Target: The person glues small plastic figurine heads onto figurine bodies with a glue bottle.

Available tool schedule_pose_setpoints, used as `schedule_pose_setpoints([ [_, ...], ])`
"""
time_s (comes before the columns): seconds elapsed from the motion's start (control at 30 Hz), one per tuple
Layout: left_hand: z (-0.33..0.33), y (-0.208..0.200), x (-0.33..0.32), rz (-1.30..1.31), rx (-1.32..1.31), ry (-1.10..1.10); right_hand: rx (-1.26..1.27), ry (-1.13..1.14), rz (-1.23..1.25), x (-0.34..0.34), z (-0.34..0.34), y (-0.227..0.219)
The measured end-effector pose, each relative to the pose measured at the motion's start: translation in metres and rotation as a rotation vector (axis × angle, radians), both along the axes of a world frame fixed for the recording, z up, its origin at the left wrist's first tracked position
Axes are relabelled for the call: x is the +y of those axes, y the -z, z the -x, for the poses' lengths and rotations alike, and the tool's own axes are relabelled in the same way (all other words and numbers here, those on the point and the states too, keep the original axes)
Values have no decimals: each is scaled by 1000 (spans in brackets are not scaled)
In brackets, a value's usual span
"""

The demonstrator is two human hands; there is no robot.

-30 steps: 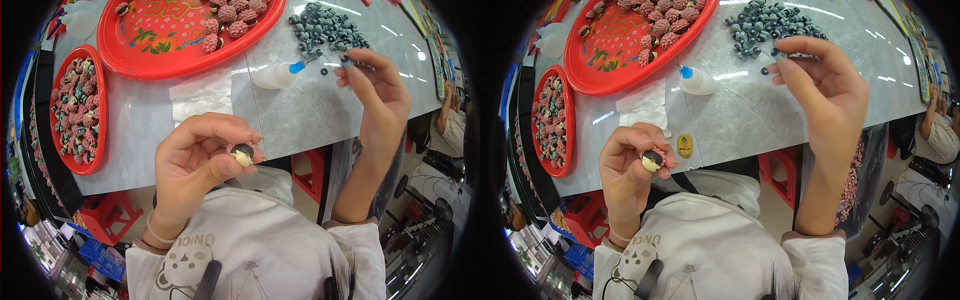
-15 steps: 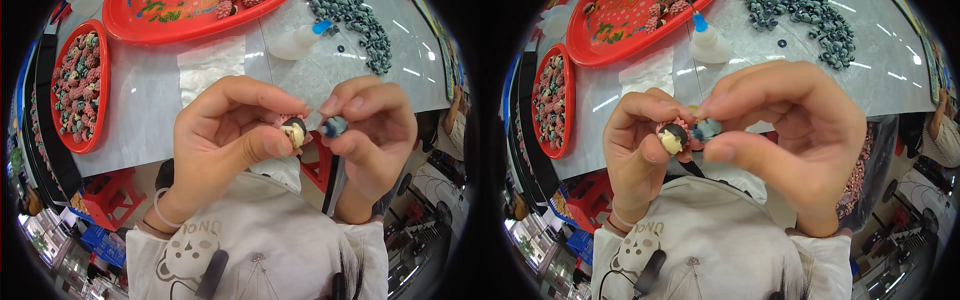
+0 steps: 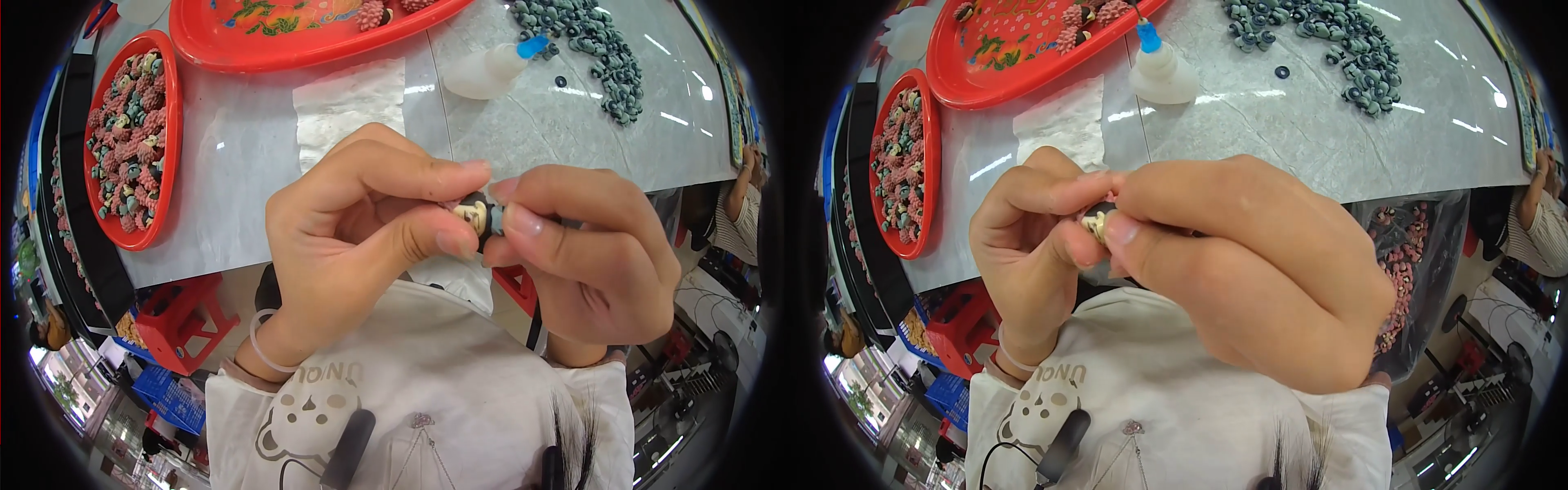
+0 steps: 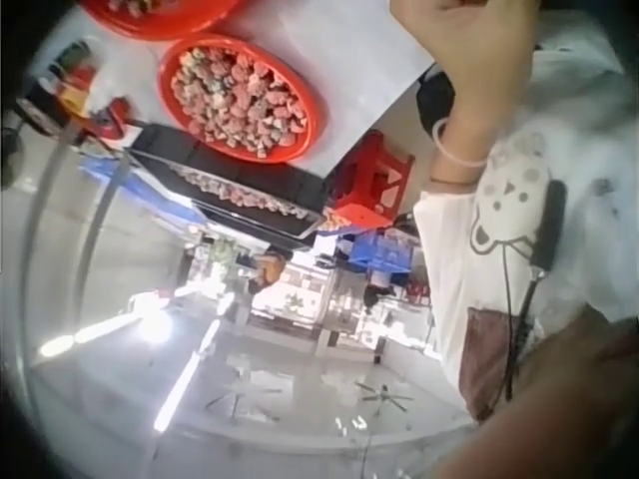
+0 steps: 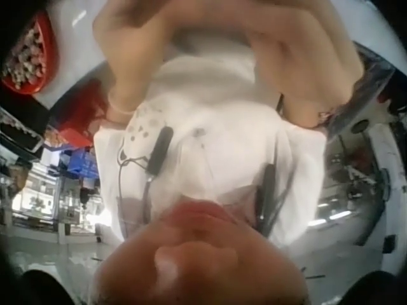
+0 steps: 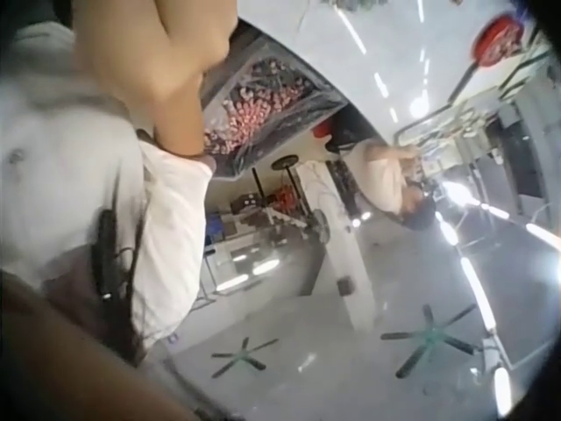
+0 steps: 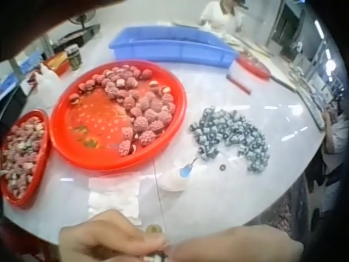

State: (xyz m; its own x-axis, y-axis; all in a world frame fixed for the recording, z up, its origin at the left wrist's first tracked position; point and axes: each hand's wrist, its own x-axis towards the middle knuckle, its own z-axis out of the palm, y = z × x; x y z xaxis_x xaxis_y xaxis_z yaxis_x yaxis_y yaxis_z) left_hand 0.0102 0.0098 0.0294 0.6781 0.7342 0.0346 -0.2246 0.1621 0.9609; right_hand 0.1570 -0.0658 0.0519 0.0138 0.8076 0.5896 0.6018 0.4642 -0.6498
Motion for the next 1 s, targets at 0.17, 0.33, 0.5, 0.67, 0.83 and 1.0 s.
schedule_pose_setpoints([
  [0.17,-2,-14,2,152,15,-87,-136,103,-17,10,15,-5],
  [0.33,48,-30,56,-410,124,-363,179,317,-108,-7,-6,-3],
  [0.5,81,-63,115,-839,701,-471,491,302,5,-15,-39,12],
  [0.67,22,-61,172,-1235,817,-52,486,335,32,0,-34,10],
  [0.83,7,-47,189,-1217,1170,112,485,368,49,-2,-36,8],
  [1.0,16,-59,139,-515,502,114,509,413,127,14,-23,12],
])
